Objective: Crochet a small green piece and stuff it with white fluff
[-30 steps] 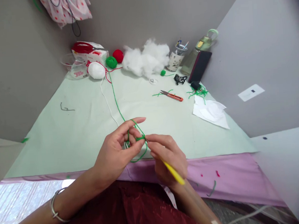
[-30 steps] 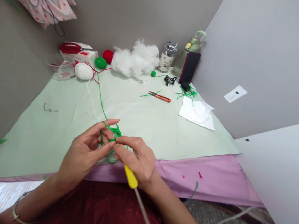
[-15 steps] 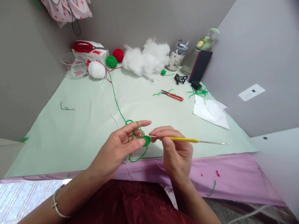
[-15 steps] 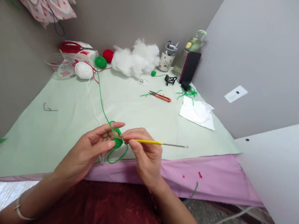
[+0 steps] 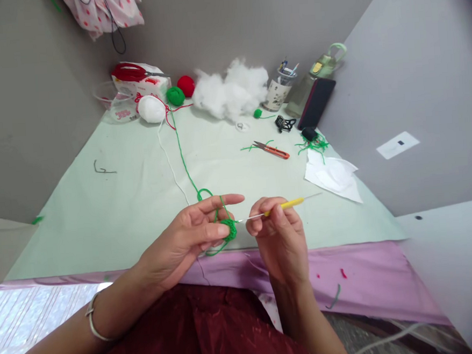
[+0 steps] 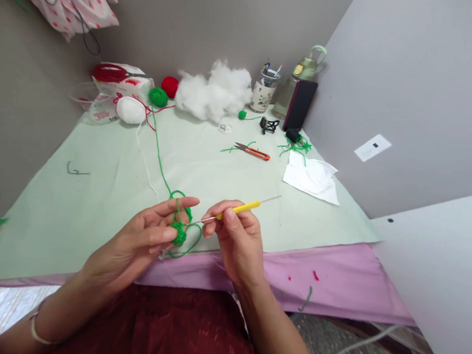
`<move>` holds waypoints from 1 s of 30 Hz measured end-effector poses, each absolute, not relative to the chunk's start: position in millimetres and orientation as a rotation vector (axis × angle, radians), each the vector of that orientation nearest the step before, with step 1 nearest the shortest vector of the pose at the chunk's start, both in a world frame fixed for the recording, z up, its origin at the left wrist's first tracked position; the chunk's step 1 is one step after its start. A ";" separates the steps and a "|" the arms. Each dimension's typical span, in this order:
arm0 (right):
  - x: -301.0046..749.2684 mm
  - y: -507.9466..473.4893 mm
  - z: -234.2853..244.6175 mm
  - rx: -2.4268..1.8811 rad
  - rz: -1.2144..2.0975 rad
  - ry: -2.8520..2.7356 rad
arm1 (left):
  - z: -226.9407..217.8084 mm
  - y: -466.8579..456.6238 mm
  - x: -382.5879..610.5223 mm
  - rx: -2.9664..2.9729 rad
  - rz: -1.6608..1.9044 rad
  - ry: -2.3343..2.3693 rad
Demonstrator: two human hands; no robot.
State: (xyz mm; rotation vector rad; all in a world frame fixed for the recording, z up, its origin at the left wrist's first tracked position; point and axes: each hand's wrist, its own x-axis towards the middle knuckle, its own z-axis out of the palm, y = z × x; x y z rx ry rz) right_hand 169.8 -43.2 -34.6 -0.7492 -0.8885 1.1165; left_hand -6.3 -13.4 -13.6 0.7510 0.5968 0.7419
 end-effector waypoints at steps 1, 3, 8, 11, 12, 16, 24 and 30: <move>169.5 -43.3 -35.3 -0.736 1.134 -0.904 | -13.6 -15.0 -5.2 0.779 0.754 0.616; 168.3 -44.5 -37.5 -0.721 1.105 -0.988 | -13.8 -17.9 -2.9 0.861 0.786 0.668; 165.4 -48.9 -40.7 -0.828 0.854 -1.168 | -16.6 -19.9 -1.4 1.004 0.880 0.799; 164.1 -51.6 -40.5 -0.892 0.761 -1.228 | -18.3 -20.0 -1.5 1.009 0.928 0.811; 163.6 -52.7 -41.1 -0.935 0.678 -1.287 | -18.6 -20.4 -0.9 0.995 0.951 0.817; 162.0 -57.3 -47.1 -1.035 0.084 -1.627 | -19.1 -20.0 2.6 0.789 0.930 0.735; 159.6 -50.0 -37.7 -0.956 0.608 -1.189 | -17.2 -12.2 0.6 0.721 0.944 0.733; 156.5 -41.8 -41.9 -0.892 0.777 -1.100 | -18.5 -16.6 6.1 0.791 0.975 0.719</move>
